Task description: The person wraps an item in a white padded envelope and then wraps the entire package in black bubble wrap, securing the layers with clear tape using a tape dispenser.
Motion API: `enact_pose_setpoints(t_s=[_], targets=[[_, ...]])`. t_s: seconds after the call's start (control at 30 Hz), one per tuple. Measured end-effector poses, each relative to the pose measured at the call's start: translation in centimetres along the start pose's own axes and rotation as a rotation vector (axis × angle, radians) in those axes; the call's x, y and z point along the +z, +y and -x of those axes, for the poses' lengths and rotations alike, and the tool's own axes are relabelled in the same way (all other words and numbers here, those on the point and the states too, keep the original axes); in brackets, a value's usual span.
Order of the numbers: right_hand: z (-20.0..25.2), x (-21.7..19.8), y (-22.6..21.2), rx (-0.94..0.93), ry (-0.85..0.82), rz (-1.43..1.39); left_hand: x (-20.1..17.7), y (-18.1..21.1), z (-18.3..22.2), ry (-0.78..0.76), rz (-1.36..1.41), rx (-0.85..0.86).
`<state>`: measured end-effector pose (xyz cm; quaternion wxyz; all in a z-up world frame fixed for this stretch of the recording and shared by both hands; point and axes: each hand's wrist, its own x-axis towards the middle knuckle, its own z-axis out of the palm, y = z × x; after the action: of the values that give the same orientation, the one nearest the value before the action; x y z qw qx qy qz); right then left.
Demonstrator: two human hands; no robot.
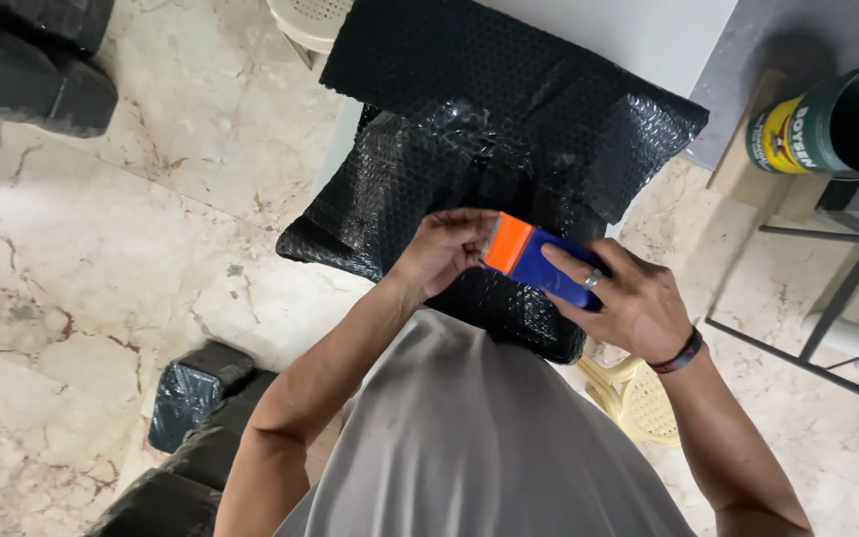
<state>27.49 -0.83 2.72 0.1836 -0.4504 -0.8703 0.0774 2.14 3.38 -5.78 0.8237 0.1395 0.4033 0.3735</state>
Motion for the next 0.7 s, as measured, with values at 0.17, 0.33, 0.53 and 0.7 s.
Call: enact_pose_setpoints(t_s=[0.17,0.33,0.53,0.7], targets=[[0.7,0.7,2.3,0.009,0.011,0.051,-1.6,5.0,-2.0,0.201,-0.315,0.361],[-1.2,-1.2,4.4,-0.042,-0.055,0.309,-4.5,10.1,-3.8,0.238,-0.950,0.942],[-4.3,-1.5,5.3,-0.096,-0.071,0.497,-5.0,9.8,-5.5,0.363,-1.191,1.058],[-6.2,-0.6,4.6,-0.052,-0.211,0.447,-6.1,9.5,-5.8,0.418,-1.246,1.017]])
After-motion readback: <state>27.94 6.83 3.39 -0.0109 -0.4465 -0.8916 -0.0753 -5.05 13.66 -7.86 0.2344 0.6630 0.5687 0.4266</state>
